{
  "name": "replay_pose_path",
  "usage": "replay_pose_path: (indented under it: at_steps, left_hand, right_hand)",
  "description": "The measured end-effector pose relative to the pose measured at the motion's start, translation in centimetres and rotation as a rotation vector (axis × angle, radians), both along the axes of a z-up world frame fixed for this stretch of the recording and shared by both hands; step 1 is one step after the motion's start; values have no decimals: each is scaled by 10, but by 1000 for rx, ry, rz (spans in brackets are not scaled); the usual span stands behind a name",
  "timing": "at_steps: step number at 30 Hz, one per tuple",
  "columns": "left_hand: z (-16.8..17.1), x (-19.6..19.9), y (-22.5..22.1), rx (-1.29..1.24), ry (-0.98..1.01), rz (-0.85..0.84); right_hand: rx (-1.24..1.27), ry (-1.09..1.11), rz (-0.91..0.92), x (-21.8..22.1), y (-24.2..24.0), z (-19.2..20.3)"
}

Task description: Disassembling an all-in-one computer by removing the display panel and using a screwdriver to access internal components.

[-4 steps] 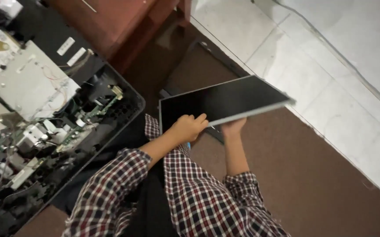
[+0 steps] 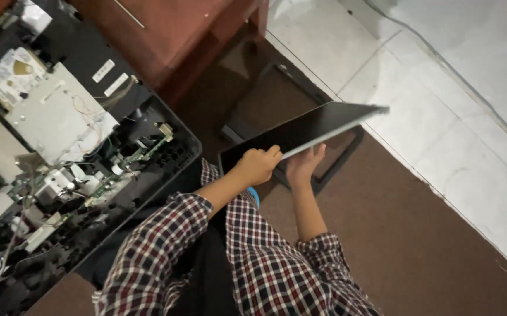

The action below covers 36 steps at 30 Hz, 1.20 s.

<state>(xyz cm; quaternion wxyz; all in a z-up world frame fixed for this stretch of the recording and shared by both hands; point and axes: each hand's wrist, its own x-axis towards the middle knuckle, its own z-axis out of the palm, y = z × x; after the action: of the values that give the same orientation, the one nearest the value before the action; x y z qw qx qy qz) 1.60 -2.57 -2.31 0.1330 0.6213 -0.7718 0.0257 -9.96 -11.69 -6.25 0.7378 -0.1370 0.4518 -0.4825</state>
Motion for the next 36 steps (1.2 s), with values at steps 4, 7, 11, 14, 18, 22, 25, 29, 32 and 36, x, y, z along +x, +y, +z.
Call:
replay_pose_path:
  at_steps: [4, 7, 11, 14, 18, 22, 25, 29, 32, 36]
  left_hand:
    - [-31, 0, -1, 62, 76, 88]
    - [5, 7, -5, 55, 40, 87]
    - [50, 12, 23, 421, 228, -32]
    - [41, 29, 70, 672, 419, -30]
    - [49, 60, 109, 787, 600, 20]
    - [86, 77, 123, 648, 710, 84]
    - [90, 84, 144, 614, 708, 145]
    - [114, 97, 188, 505, 670, 300]
    - [139, 97, 243, 514, 803, 552]
    - [145, 89, 311, 509, 817, 977]
  right_hand:
    - [-319, 604, 269, 30, 10, 64]
    - [-307, 622, 202, 5, -19, -39]
    - [-124, 390, 137, -17, -79, -136]
    - [165, 188, 187, -32, -93, -138]
    - [449, 298, 190, -66, -101, -193]
    - [378, 587, 350, -67, -79, -175]
    - [445, 638, 315, -82, -58, -192]
    - [489, 481, 243, -88, -60, -214]
    - [526, 464, 227, -118, -61, -261]
    - [17, 1498, 131, -49, -82, -183]
